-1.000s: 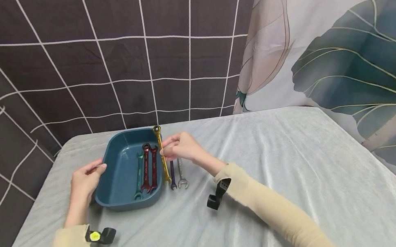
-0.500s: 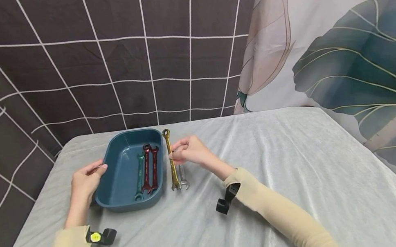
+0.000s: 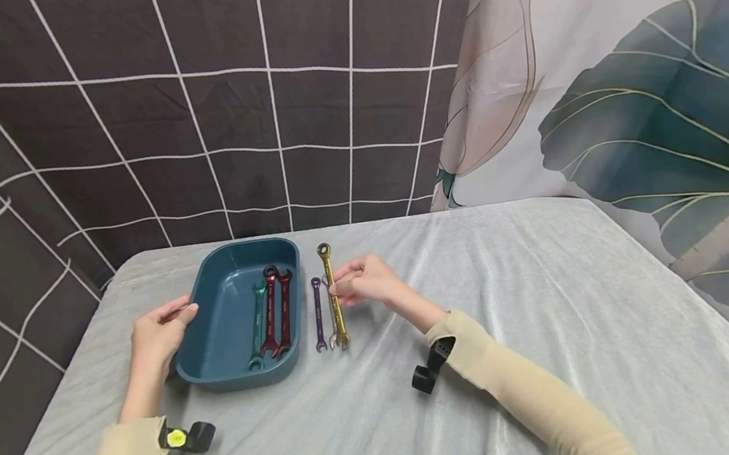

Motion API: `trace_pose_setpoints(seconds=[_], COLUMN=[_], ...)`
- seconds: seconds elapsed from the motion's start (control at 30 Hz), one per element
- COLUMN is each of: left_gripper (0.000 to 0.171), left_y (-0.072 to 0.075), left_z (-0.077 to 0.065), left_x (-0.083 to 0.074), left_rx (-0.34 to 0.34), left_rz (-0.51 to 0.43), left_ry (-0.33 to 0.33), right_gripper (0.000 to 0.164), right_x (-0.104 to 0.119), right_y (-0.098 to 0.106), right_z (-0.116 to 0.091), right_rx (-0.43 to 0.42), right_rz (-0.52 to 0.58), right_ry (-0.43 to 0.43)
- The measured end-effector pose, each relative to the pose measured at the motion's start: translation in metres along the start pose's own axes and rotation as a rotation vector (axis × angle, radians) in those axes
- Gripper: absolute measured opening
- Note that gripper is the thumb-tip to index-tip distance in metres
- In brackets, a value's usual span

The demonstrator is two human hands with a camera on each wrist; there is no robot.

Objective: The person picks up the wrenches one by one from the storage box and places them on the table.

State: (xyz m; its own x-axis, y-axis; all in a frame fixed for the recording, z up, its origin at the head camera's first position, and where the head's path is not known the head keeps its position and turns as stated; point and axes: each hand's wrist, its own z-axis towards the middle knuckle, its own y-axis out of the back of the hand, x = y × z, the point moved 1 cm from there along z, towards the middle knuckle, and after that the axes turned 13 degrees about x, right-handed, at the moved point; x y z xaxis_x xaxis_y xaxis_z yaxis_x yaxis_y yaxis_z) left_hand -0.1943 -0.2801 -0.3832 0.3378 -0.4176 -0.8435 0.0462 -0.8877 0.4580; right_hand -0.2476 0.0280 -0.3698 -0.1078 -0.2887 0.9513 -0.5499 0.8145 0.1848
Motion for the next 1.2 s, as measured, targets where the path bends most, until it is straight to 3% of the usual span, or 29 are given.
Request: trace_pose_setpoints(seconds=[1.2], left_gripper=[0.047], left_y=[0.000], left_z=[0.002], left_x=[0.001], left_rx=[-0.013], left_rz=[0.003], left_ry=[-0.002], right_gripper=[0.030], right_x=[-0.033], right_y=[0.014], right_z=[0.011], right_rx=[0.038], right_rz=[0.046], right_ry=[-0.173])
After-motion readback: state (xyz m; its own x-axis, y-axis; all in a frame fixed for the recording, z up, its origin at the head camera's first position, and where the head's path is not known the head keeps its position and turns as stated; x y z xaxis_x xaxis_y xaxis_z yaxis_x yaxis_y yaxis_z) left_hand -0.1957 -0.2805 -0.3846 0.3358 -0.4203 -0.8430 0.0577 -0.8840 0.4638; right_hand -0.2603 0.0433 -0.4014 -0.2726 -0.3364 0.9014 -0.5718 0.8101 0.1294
